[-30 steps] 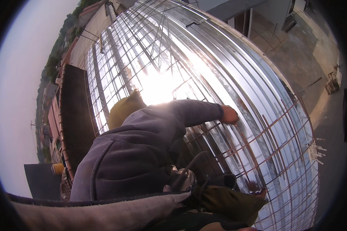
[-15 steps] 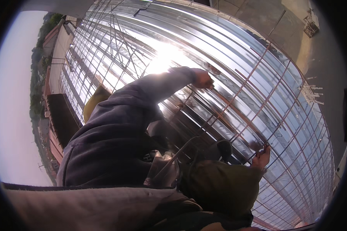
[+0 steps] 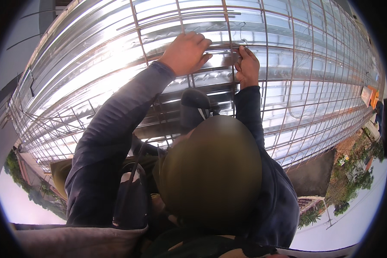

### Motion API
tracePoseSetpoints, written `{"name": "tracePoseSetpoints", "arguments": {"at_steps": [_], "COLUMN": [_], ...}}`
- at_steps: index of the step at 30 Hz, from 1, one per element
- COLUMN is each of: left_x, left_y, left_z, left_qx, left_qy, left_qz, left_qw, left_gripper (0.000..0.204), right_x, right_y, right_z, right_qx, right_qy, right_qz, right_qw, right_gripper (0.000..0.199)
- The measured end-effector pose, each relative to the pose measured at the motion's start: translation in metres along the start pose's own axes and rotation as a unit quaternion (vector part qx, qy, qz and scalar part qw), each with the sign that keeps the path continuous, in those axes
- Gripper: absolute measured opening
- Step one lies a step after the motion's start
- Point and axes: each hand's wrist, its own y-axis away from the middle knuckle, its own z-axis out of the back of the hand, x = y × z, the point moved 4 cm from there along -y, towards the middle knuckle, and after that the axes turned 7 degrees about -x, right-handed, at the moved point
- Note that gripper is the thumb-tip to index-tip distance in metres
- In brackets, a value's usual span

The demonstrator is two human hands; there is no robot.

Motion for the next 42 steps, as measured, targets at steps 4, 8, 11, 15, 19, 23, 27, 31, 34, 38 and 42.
{"name": "tracePoseSetpoints", "arguments": {"at_steps": [4,8,11,15,19,23,27,31,34,38,42], "left_x": [-0.005,0.017,0.016,0.015,0.018,0.015,0.019,0.027,0.028,0.029,0.022], "left_y": [-0.038,-0.049,-0.042,-0.043,-0.044,-0.047,-0.048,-0.047,-0.049,-0.042,-0.039], "left_z": [-0.051,-0.088,-0.105,-0.102,-0.11,-0.113,-0.115,-0.121,-0.126,-0.123,-0.107], "left_qx": [0.133,0.212,0.177,0.187,0.186,0.186,0.203,0.218,0.219,0.151,0.123], "left_qy": [0.061,0.135,0.183,0.215,0.212,0.219,0.196,0.225,0.259,0.292,0.32], "left_qz": [0.119,0.164,0.172,0.208,0.182,0.189,0.198,0.248,0.27,0.246,0.232], "left_qw": [0.982,0.954,0.952,0.936,0.942,0.939,0.938,0.917,0.901,0.912,0.91], "left_gripper": [0.039,0.043,0.043,0.045,0.049,0.051,0.05,0.048,0.045,0.04,0.038], "right_x": [-0.002,0.002,0.011,0.026,0.012,-0.012,0.004,0.009,0.009,0.006,0.002], "right_y": [0.007,0.004,0.0,0.0,0.013,0.021,0.063,0.065,0.051,0.036,0.037], "right_z": [-0.008,-0.005,0.003,0.032,0.047,0.09,0.086,0.057,0.032,0.026,0.034], "right_qx": [0.016,0.032,0.012,-0.059,-0.069,-0.108,-0.077,-0.019,0.009,0.011,0.01], "right_qy": [-0.006,0.016,0.045,0.037,0.081,0.258,0.501,0.548,0.507,0.433,0.45], "right_qz": [-0.001,0.01,0.062,0.099,0.063,0.242,0.338,0.308,0.383,0.392,0.328], "right_qw": [1.0,0.999,0.997,0.993,0.992,0.929,0.793,0.777,0.772,0.812,0.831], "right_gripper": [0.017,0.024,0.023,0.025,0.026,0.027,0.023,0.02,0.021,0.02,0.019]}}
